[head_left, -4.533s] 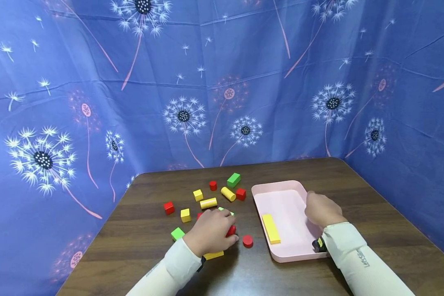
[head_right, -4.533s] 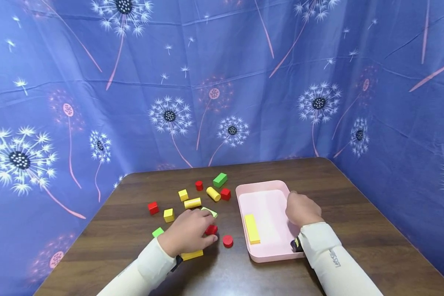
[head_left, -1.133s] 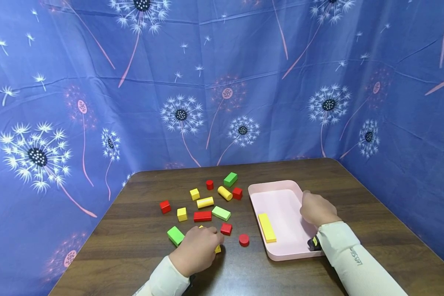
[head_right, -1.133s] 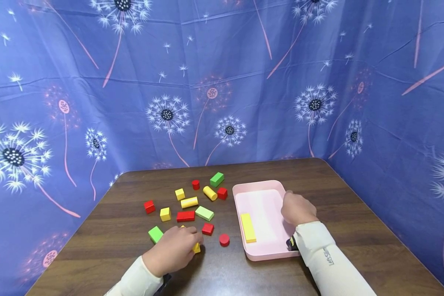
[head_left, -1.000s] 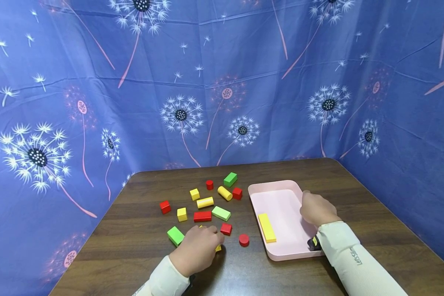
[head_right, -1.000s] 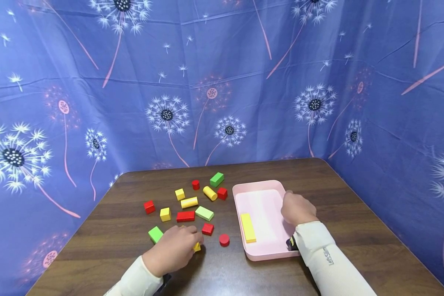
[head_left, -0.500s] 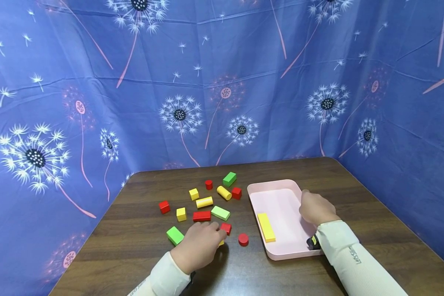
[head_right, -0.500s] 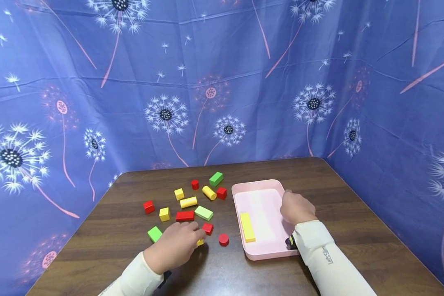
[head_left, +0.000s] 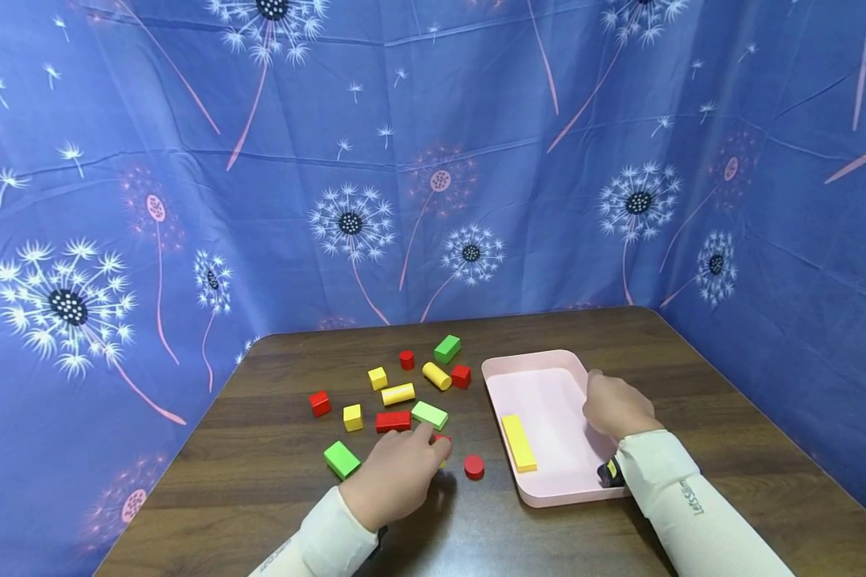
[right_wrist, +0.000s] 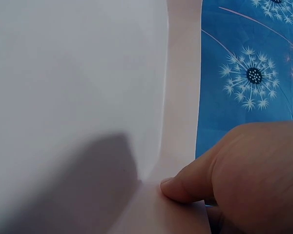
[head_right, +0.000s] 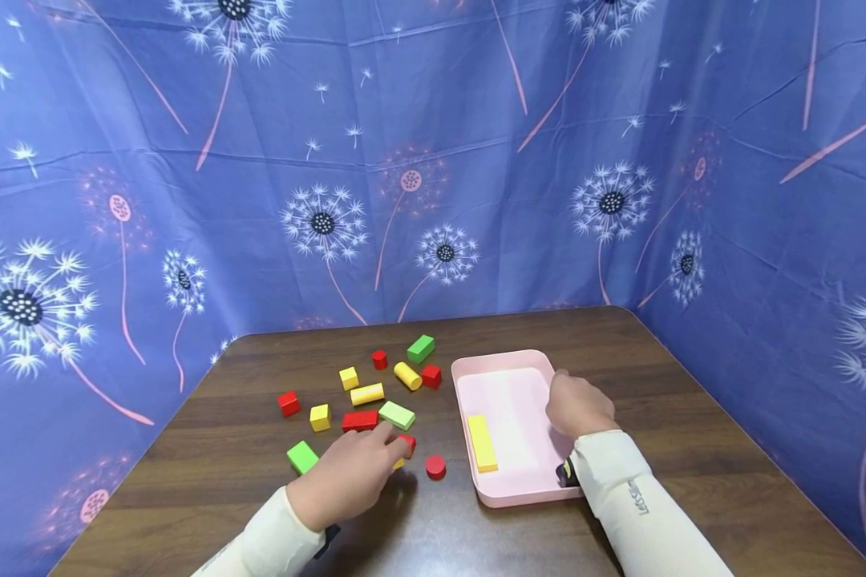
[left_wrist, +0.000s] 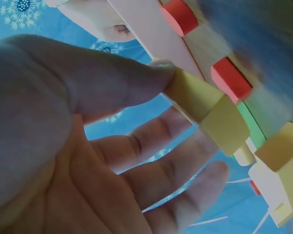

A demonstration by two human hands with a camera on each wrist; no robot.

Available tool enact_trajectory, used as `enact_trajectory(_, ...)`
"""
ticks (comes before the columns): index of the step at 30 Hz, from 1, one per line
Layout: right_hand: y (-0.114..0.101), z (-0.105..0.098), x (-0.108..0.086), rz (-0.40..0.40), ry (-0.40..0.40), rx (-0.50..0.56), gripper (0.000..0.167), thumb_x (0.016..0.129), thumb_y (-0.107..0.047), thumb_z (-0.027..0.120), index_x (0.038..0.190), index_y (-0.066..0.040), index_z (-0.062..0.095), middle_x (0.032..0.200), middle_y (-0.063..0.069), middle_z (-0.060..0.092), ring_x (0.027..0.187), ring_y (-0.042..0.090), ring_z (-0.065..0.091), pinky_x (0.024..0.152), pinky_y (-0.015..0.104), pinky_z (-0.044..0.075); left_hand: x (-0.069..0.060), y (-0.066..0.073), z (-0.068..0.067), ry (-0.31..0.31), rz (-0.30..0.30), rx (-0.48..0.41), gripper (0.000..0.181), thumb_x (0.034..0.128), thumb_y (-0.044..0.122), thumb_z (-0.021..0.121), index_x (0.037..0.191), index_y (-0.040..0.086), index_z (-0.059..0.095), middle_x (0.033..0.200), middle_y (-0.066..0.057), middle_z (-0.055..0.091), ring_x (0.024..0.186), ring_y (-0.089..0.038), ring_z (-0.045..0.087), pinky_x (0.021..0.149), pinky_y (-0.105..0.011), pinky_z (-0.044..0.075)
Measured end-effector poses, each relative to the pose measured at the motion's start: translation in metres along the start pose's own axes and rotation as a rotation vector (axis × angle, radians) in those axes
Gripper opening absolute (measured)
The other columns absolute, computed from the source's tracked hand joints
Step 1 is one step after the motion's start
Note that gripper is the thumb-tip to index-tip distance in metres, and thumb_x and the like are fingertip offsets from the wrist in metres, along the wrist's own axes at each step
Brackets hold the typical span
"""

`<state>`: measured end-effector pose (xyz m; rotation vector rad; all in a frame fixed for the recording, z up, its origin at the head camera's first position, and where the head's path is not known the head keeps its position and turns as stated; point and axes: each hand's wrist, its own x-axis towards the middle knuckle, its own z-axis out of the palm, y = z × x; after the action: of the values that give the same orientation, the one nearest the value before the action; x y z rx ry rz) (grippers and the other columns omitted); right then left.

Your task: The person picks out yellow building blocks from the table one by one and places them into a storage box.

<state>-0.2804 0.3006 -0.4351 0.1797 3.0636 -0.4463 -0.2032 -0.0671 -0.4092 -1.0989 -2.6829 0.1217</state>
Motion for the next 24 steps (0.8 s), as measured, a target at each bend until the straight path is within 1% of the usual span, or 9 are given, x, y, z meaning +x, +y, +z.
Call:
enact_trajectory(4, 0.001, 0.000, 0.000, -0.001, -0.005, 0.002, 0.052, 0.096, -0.008, 0.052, 0.142, 0.015, 0.041, 0.123, 0.036, 0.064, 0.093, 0.044, 0.068, 0.071, 0.064, 0.054, 0.004, 0.003, -0.001, -0.044, -0.026, -0.088, 0.023, 0.0904, 0.005, 0.074, 0.110, 0.016, 0.068, 0.094, -0.001, 0.056, 0.058, -0.008, 0.046, 0.049, -0.022, 0.042)
enact_trajectory(7, 0.001, 0.000, 0.000, 0.000, -0.003, 0.000, 0.052, 0.096, -0.008, 0.052, 0.141, 0.014, 0.042, 0.122, 0.035, 0.065, 0.091, 0.042, 0.068, 0.070, 0.063, 0.054, 0.006, 0.004, -0.002, -0.034, -0.022, -0.117, 0.025, 0.0904, 0.002, 0.072, 0.112, 0.014, 0.067, 0.095, -0.002, 0.053, 0.056, -0.007, 0.043, 0.050, -0.019, 0.041)
enact_trajectory(11, 0.000, 0.001, 0.001, 0.004, 0.002, 0.002, 0.051, 0.096, -0.009, 0.054, 0.140, 0.014, 0.044, 0.121, 0.035, 0.065, 0.089, 0.041, 0.068, 0.069, 0.063, 0.054, 0.008, 0.005, -0.003, 0.005, 0.002, -0.110, 0.025, 0.0894, -0.002, 0.072, 0.109, 0.012, 0.066, 0.095, -0.002, 0.052, 0.058, -0.006, 0.043, 0.050, -0.017, 0.040)
enact_trajectory(14, 0.000, 0.001, 0.001, 0.006, 0.001, 0.004, 0.052, 0.096, -0.008, 0.055, 0.141, 0.014, 0.043, 0.122, 0.035, 0.065, 0.088, 0.040, 0.067, 0.070, 0.063, 0.054, 0.010, 0.005, -0.003, 0.023, 0.027, -0.089, 0.025, 0.0884, -0.003, 0.072, 0.109, 0.011, 0.067, 0.094, -0.002, 0.052, 0.063, -0.006, 0.044, 0.054, -0.016, 0.042)
enact_trajectory(18, 0.000, 0.000, 0.000, 0.009, -0.001, 0.005, 0.055, 0.096, -0.008, 0.055, 0.144, 0.014, 0.040, 0.123, 0.036, 0.064, 0.089, 0.040, 0.068, 0.071, 0.063, 0.055, 0.012, 0.007, -0.004, 0.034, 0.059, -0.063, 0.026, 0.0859, -0.004, 0.072, 0.107, 0.010, 0.068, 0.092, -0.002, 0.052, 0.068, -0.007, 0.046, 0.058, -0.016, 0.045)
enact_trajectory(21, -0.001, -0.001, -0.001, 0.009, -0.005, 0.006, 0.056, 0.096, -0.008, 0.055, 0.145, 0.014, 0.039, 0.123, 0.036, 0.064, 0.089, 0.040, 0.067, 0.071, 0.064, 0.055, 0.014, 0.008, -0.005, 0.034, 0.065, -0.072, 0.027, 0.0854, -0.004, 0.072, 0.107, 0.010, 0.068, 0.091, -0.001, 0.052, 0.068, -0.007, 0.046, 0.058, -0.015, 0.044)
enact_trajectory(24, -0.001, 0.000, -0.001, 0.009, -0.007, 0.006, 0.056, 0.096, -0.008, 0.055, 0.145, 0.014, 0.039, 0.124, 0.036, 0.064, 0.090, 0.041, 0.068, 0.072, 0.064, 0.055, 0.016, 0.009, -0.007, 0.035, 0.071, -0.093, 0.028, 0.0865, -0.002, 0.074, 0.111, 0.011, 0.068, 0.092, -0.001, 0.053, 0.070, -0.007, 0.047, 0.061, -0.014, 0.046)
